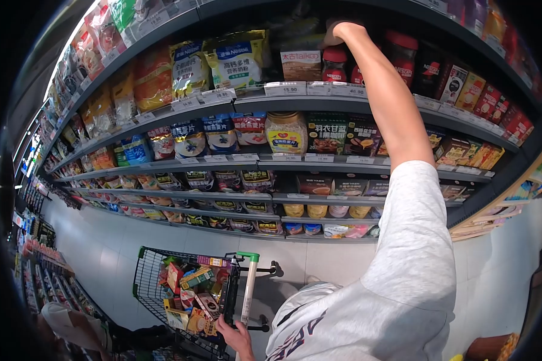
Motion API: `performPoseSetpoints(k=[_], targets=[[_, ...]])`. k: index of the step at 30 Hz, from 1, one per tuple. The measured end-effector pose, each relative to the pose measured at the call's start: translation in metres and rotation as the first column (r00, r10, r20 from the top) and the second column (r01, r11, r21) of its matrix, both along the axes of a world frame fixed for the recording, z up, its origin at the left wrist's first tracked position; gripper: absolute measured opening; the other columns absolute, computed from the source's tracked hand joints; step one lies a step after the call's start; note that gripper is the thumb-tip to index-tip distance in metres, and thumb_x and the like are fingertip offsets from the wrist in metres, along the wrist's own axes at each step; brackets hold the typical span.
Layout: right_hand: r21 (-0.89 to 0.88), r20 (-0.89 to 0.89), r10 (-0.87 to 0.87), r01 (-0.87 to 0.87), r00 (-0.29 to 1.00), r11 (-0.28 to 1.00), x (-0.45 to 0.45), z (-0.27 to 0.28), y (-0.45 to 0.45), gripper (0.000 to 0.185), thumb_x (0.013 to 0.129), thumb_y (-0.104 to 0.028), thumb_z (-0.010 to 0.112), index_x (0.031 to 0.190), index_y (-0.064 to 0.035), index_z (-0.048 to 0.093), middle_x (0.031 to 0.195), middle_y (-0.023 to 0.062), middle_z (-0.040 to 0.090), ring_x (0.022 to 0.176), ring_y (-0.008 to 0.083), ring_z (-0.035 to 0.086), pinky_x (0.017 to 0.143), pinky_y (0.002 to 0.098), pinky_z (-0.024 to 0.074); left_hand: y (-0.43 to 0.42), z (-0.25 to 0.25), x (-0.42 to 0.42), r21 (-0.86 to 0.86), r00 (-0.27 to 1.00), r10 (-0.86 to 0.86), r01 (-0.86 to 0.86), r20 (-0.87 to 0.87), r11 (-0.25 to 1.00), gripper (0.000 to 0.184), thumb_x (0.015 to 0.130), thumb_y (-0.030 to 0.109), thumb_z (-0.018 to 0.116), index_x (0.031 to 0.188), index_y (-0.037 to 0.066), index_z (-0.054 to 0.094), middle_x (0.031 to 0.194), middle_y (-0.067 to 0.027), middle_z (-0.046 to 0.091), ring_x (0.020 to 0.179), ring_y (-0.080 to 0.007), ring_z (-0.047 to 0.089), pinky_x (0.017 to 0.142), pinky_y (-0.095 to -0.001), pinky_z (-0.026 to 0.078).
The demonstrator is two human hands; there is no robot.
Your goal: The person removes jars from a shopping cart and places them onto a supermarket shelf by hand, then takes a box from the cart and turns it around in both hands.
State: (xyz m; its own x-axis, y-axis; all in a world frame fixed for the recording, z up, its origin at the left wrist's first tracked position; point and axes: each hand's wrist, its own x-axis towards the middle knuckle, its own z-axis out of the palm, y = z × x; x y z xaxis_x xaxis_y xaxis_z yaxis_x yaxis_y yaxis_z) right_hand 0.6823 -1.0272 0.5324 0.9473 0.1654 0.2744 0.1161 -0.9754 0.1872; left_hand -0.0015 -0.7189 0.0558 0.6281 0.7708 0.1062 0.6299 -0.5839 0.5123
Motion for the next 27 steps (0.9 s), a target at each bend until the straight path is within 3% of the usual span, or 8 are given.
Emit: performPoseSetpoints(k=[12,15,18,21,24,27], targets=[[0.036,-0.014,0.089,-0.088,0.996,0.995,0.006,0.0,-0.007,0.063,0.079,-0.049,0.079,0.116,0.002,0.075,0.111,0.0213,0.076,0.099,0.033,0.072,0.089,0.0415,0.0555,-0.004,0.008,0.003,-0.01,1.0,0.015,-0.015,-0.014,1.0,0.055,0.091,0.014,0.062,0.142,-0.003,0.048,0.14,-0.0255,0.048,0.123,-0.048,0.055,0.094,-0.0518,0.049],[0.039,-0.002,0.124,-0.124,0.992,0.992,0.005,0.004,-0.011,0.063,0.08,-0.05,0.079,0.114,0.0019,0.075,0.11,0.0212,0.076,0.098,0.0332,0.072,0.088,0.0421,0.0554,-0.005,0.009,0.004,-0.015,1.0,0.018,-0.018,-0.018,1.0,0.056,0.091,0.013,0.063,0.142,-0.003,0.048,0.14,-0.0254,0.048,0.123,-0.048,0.056,0.094,-0.0518,0.049],[0.066,0.179,0.217,-0.232,0.96,0.97,0.02,0.001,-0.018,0.064,0.08,-0.054,0.079,0.114,0.0009,0.076,0.109,0.0209,0.076,0.099,0.0335,0.072,0.09,0.0435,0.055,-0.004,0.008,0.004,-0.003,1.0,0.018,-0.018,-0.021,1.0,0.056,0.091,0.013,0.063,0.142,-0.003,0.047,0.139,-0.0256,0.048,0.122,-0.0481,0.056,0.093,-0.052,0.05],[0.009,0.161,0.118,-0.121,0.98,0.993,0.015,0.004,-0.01,0.065,0.081,-0.057,0.078,0.114,-0.0008,0.076,0.112,0.0204,0.075,0.103,0.0339,0.072,0.092,0.0446,0.0545,-0.004,0.004,0.002,0.022,1.0,0.014,-0.014,-0.023,1.0,0.056,0.091,0.013,0.063,0.142,-0.003,0.047,0.139,-0.0258,0.048,0.12,-0.0483,0.057,0.092,-0.0521,0.05],[0.084,0.178,0.095,-0.111,0.98,0.99,0.015,-0.003,-0.006,0.064,0.082,-0.057,0.077,0.115,-0.0019,0.077,0.115,0.0195,0.074,0.108,0.0338,0.071,0.094,0.0448,0.0547,-0.005,0.005,0.005,0.017,0.999,0.029,-0.029,-0.036,0.999,0.056,0.091,0.014,0.063,0.142,-0.003,0.047,0.139,-0.0262,0.048,0.119,-0.0489,0.057,0.091,-0.0523,0.05],[0.05,0.22,0.092,-0.106,0.971,0.993,0.011,-0.008,0.002,0.064,0.077,-0.053,0.081,0.116,-0.0032,0.077,0.117,0.0185,0.074,0.111,0.0325,0.071,0.095,0.0443,0.0559,-0.007,0.007,0.005,0.044,0.999,0.033,-0.031,-0.044,0.999,0.057,0.091,0.013,0.063,0.142,-0.003,0.046,0.139,-0.0265,0.048,0.119,-0.0494,0.057,0.091,-0.0524,0.05]])
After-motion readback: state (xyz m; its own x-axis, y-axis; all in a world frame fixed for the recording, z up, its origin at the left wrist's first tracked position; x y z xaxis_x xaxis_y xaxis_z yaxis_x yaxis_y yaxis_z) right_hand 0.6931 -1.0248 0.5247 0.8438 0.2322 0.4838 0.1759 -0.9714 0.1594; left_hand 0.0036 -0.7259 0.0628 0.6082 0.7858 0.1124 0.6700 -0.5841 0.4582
